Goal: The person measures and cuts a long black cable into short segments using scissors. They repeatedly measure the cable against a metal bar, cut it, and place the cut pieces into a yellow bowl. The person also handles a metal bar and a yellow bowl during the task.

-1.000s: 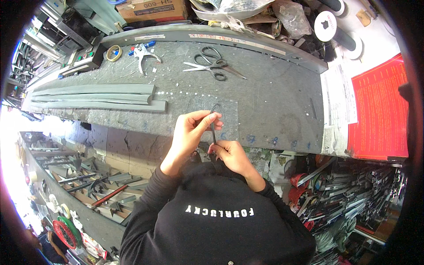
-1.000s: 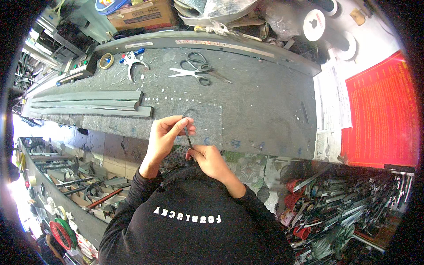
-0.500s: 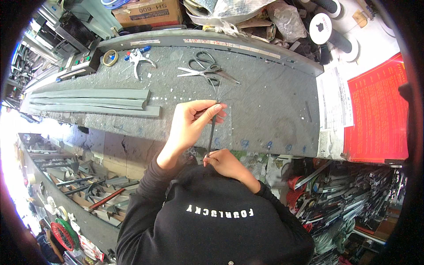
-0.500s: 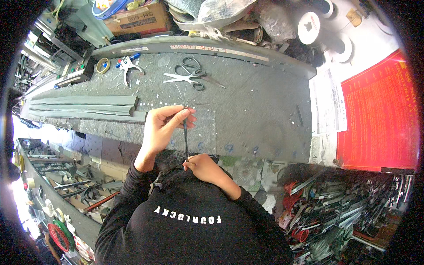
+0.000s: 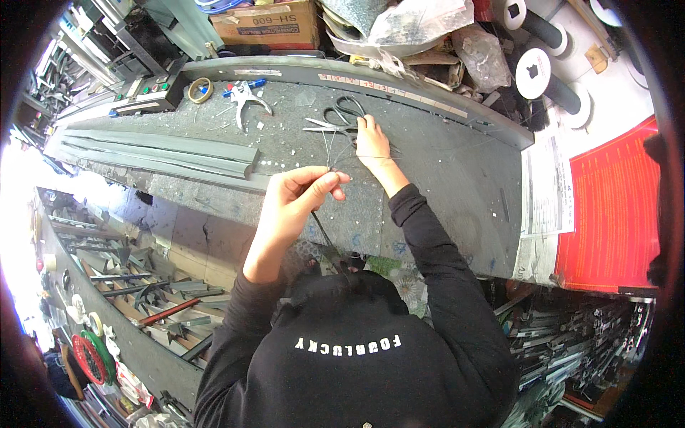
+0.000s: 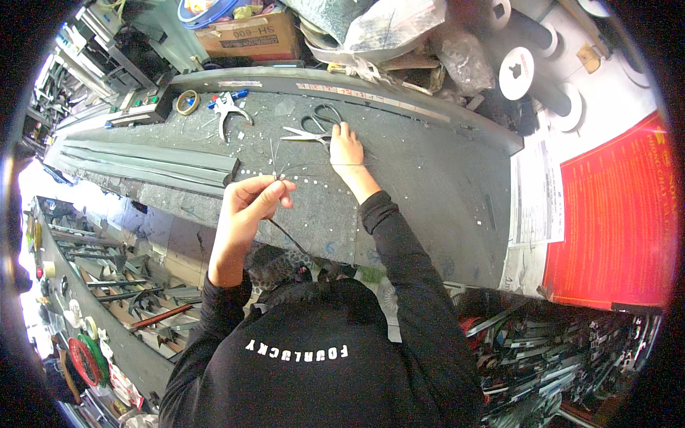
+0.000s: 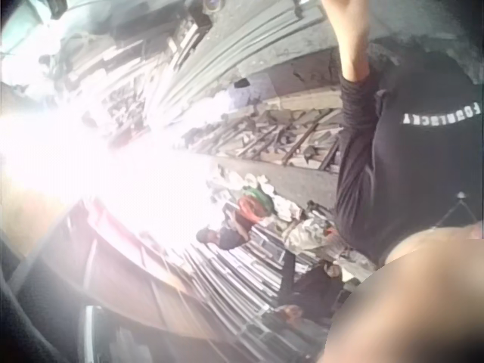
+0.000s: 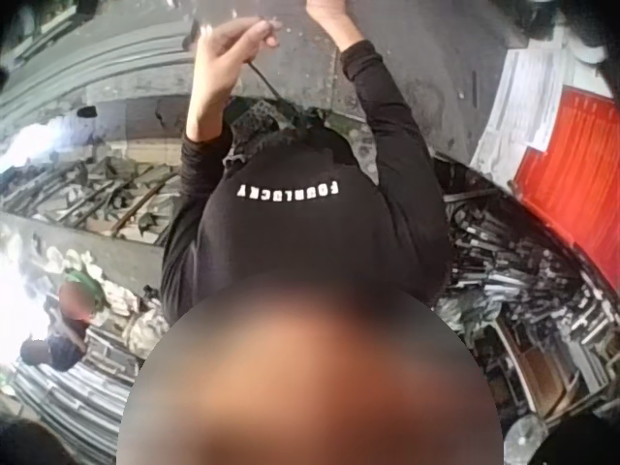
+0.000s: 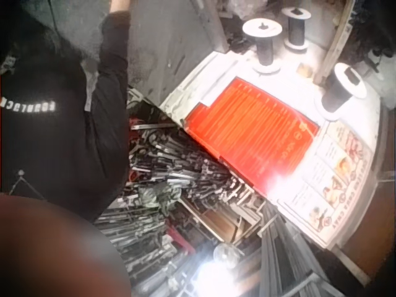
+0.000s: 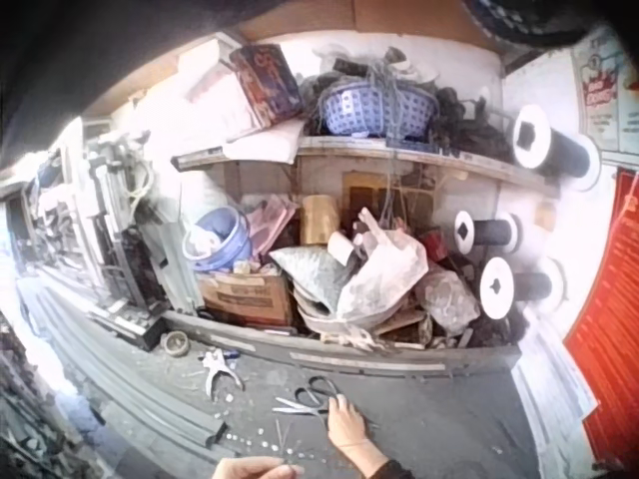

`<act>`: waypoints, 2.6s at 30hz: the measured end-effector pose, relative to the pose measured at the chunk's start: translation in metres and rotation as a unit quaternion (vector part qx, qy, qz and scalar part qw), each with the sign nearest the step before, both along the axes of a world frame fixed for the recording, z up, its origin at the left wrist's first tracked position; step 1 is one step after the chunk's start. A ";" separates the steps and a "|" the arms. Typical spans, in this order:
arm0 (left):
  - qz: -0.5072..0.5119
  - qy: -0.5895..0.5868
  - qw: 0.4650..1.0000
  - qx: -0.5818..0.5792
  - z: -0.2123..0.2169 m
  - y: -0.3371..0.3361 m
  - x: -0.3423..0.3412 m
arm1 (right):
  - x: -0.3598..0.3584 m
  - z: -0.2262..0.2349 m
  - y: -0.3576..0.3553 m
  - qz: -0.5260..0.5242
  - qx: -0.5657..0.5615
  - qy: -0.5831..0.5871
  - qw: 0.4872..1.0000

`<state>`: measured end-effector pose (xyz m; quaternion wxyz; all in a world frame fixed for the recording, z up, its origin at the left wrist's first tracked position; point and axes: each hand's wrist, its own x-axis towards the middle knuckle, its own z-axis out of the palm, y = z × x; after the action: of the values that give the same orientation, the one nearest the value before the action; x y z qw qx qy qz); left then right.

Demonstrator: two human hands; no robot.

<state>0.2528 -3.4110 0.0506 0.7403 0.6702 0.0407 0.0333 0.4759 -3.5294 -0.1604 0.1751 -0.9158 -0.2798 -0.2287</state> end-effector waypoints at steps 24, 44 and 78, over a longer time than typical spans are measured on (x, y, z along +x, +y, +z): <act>0.055 -0.120 0.991 -0.012 -0.027 0.004 -0.002 | -0.193 0.165 -0.113 0.318 0.341 0.727 0.504; -0.435 -0.235 0.867 -0.057 -0.012 -0.056 0.037 | -0.217 0.265 -0.177 0.278 0.338 0.734 0.519; -0.073 -0.213 0.934 -0.276 -0.041 -0.011 0.073 | -0.195 0.165 -0.223 0.073 0.064 0.602 0.792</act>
<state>0.3258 -3.4222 0.0091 0.8878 0.4178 -0.1595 0.1086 0.2808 -3.7526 0.0046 0.3826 -0.8317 -0.1689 0.3653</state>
